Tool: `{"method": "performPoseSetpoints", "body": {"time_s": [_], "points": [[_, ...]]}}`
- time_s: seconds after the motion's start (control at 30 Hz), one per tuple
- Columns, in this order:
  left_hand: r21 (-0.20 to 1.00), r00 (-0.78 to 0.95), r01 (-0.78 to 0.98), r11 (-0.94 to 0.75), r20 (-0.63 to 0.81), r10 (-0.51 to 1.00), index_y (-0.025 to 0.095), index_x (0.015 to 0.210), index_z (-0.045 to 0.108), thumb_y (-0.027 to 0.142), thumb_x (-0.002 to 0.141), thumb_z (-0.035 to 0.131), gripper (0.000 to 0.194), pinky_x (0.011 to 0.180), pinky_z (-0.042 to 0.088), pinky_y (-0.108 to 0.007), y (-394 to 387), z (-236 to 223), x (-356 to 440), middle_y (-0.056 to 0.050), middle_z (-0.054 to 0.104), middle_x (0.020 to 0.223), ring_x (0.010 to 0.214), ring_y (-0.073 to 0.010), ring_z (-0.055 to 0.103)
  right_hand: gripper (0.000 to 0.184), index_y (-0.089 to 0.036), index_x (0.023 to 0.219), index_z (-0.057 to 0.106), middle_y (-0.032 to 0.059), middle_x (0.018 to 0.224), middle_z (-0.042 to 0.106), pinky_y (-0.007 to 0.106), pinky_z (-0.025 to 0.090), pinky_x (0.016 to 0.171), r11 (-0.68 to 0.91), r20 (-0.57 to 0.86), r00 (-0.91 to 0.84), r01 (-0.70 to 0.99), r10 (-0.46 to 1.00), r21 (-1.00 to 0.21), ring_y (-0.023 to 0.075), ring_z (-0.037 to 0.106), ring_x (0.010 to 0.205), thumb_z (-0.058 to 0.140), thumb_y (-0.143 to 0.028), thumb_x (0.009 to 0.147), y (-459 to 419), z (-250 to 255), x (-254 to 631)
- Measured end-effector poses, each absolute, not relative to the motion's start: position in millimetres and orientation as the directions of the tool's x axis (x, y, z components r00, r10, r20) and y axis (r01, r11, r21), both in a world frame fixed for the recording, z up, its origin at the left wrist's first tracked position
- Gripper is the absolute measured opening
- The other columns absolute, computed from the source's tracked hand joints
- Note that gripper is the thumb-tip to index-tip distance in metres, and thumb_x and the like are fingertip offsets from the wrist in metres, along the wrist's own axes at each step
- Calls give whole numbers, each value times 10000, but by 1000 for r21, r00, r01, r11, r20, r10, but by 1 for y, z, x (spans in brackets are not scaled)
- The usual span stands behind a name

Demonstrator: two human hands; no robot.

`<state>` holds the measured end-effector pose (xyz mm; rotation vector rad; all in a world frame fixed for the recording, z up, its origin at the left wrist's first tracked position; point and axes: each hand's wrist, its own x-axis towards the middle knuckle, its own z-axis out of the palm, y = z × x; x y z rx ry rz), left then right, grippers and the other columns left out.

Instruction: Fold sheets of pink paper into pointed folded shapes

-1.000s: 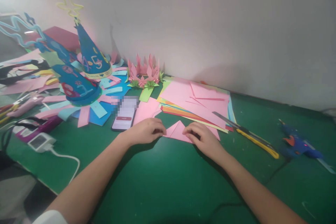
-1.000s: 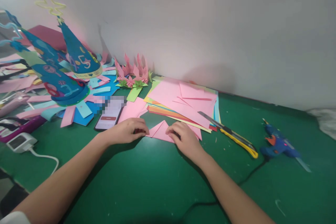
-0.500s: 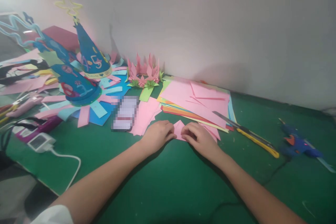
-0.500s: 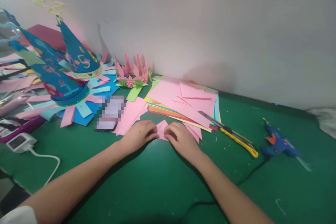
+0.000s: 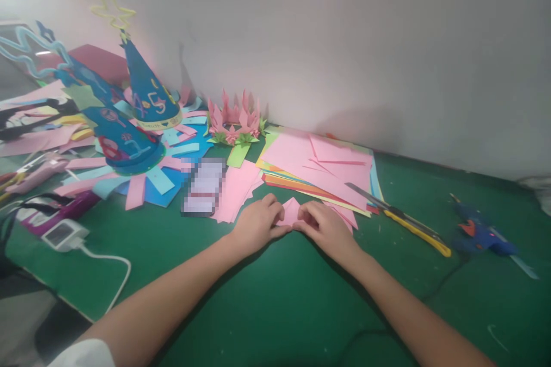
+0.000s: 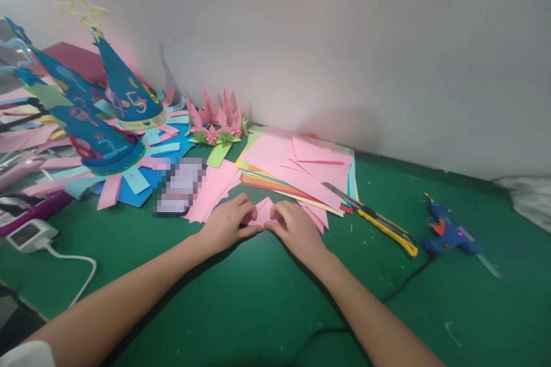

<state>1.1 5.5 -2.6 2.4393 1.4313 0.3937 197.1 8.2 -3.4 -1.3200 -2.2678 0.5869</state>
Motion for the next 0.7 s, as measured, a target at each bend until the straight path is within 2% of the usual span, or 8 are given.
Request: {"method": "performPoseSetpoints", "body": {"time_s": [0.1, 0.23, 0.3, 0.47, 0.6, 0.7], "points": [[467, 457, 759, -454, 116, 882, 182, 841, 584, 350, 905, 485, 205, 665, 451, -258, 9, -4, -3, -23, 542, 1041, 749, -126, 587, 25, -206, 834, 543, 18, 769, 580, 286, 396, 626, 415, 180, -387, 694, 904, -589, 177, 525, 706, 524, -217, 846, 9, -3, 199], [476, 465, 735, -483, 165, 870, 201, 956, 550, 234, 906, 470, 100, 702, 466, -264, 10, -7, -4, -11, 564, 1059, 818, -142, 603, 221, -195, 1038, 579, 33, 791, 583, 297, 407, 607, 365, 153, -341, 738, 927, -567, 190, 535, 700, 548, -257, 829, 12, -6, 201], [476, 463, 730, -491, 185, 867, 209, 1019, 519, 214, 902, 466, 128, 707, 470, -265, 9, -8, -3, -11, 576, 1076, 855, -152, 606, 269, -194, 1077, 594, 33, 776, 578, 302, 407, 602, 353, 140, -334, 756, 932, -552, 195, 537, 694, 556, -275, 823, 12, -6, 201], [550, 440, 690, -470, 196, 876, 215, 1086, 473, 196, 873, 498, 215, 752, 475, -280, 6, -11, -2, -23, 590, 1099, 925, -169, 600, 207, -215, 995, 637, 25, 769, 578, 296, 406, 601, 353, 127, -348, 727, 929, -589, 176, 520, 660, 555, -259, 810, 13, -3, 200], [640, 383, 651, -408, 187, 905, 214, 1117, 457, 142, 802, 557, 338, 705, 472, -269, 6, -15, -2, -15, 600, 1032, 816, -150, 592, 185, -214, 958, 621, 11, 771, 590, 279, 393, 558, 300, 101, -320, 669, 942, -680, 145, 488, 590, 555, -256, 791, 12, -3, 200], [674, 374, 625, -394, 184, 909, 197, 1130, 460, 132, 797, 552, 352, 690, 462, -265, 7, -15, -1, -15, 597, 951, 744, -136, 567, 149, -206, 901, 607, 5, 735, 600, 270, 399, 544, 247, 83, -281, 623, 956, -742, 144, 513, 596, 556, -277, 781, 11, -4, 200]]}}
